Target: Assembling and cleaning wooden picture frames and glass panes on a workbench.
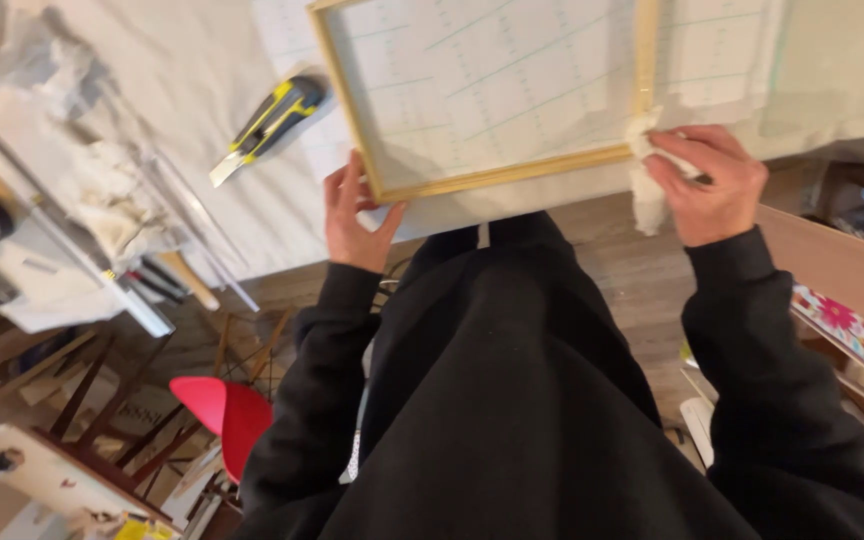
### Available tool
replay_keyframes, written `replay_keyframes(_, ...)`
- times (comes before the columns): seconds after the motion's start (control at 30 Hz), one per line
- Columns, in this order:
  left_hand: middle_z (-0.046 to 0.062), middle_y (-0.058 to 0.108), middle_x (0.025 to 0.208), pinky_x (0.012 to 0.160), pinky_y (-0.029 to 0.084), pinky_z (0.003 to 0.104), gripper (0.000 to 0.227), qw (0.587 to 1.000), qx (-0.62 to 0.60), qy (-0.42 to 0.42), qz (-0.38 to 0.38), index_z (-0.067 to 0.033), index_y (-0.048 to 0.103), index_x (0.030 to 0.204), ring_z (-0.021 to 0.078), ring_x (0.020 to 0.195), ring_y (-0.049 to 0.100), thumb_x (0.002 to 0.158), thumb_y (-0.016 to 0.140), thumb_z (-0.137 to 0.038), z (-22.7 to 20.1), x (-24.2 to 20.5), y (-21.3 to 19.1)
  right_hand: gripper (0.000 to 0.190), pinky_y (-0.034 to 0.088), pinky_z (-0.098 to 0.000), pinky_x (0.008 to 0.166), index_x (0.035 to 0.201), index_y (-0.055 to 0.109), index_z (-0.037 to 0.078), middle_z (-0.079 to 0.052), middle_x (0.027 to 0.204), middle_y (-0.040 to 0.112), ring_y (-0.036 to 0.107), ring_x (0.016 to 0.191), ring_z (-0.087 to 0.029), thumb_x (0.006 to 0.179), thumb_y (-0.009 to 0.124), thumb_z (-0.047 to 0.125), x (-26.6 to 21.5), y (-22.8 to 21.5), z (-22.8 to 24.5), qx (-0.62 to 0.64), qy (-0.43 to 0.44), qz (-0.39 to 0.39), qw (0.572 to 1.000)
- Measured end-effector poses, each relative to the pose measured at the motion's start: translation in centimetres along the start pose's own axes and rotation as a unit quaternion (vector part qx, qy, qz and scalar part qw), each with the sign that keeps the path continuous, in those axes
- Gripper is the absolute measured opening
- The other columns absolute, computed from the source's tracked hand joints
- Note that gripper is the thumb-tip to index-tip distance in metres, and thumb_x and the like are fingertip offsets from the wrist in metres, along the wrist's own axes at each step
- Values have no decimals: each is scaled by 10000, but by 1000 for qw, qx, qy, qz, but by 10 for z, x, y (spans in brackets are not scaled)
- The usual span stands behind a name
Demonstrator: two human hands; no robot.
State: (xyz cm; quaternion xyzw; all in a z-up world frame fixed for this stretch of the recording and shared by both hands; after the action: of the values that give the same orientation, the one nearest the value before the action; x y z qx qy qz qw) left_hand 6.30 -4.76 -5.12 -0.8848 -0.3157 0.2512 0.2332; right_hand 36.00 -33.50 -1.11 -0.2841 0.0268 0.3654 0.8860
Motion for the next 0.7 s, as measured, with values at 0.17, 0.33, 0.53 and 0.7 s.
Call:
replay_keyframes(0.17, 115, 508, 1378, 827, 632, 309, 879, 1000, -5, 8, -8, -70, 411, 1584, 187, 1055, 664, 837, 873, -40, 3, 1, 0, 208, 510, -264, 673, 1198, 777, 44, -112, 1064, 719, 655, 942, -147, 999, 838, 35, -10, -3, -21, -53, 28, -16, 998)
replay_keyframes(0.33, 114, 514, 1372, 830, 625, 304, 865, 1000, -13, 4, -9, -74, 424, 1577, 180, 1030, 678, 834, 866, -41, 6, -2, -1, 168, 436, -329, 673, 1127, 784, 8, -137, 1121, 747, 610, 834, -218, 971, 846, 6, -8, -4, -1, -110, 24, -73, 991)
replay_keyframes(0.53, 119, 511, 1370, 831, 627, 305, 891, 1000, -17, 15, -1, -67, 400, 1589, 186, 1036, 675, 837, 878, -65, -6, 0, 0, 225, 567, -329, 872, 1190, 780, 27, -140, 1133, 721, 712, 1048, -252, 972, 815, -15, -6, -5, 4, -124, -97, -49, 986)
replay_keyframes(0.7, 118, 517, 1359, 816, 642, 303, 885, 1000, -5, 22, -5, -74, 425, 1586, 192, 1036, 662, 831, 886, -72, -3, 1, -1, 181, 515, -297, 720, 1110, 760, 75, -62, 1108, 749, 677, 967, -176, 948, 842, 77, 12, -5, -6, -103, 35, 9, 994)
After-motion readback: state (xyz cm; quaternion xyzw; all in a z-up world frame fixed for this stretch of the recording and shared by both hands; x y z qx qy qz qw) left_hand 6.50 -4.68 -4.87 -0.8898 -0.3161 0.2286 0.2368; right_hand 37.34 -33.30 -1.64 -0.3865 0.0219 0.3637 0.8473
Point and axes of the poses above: each hand's wrist, its own x-axis towards the middle knuckle, its own y-axis out of the palm, z = x × y, the point moved 7 cm from there along x, towards the middle knuckle
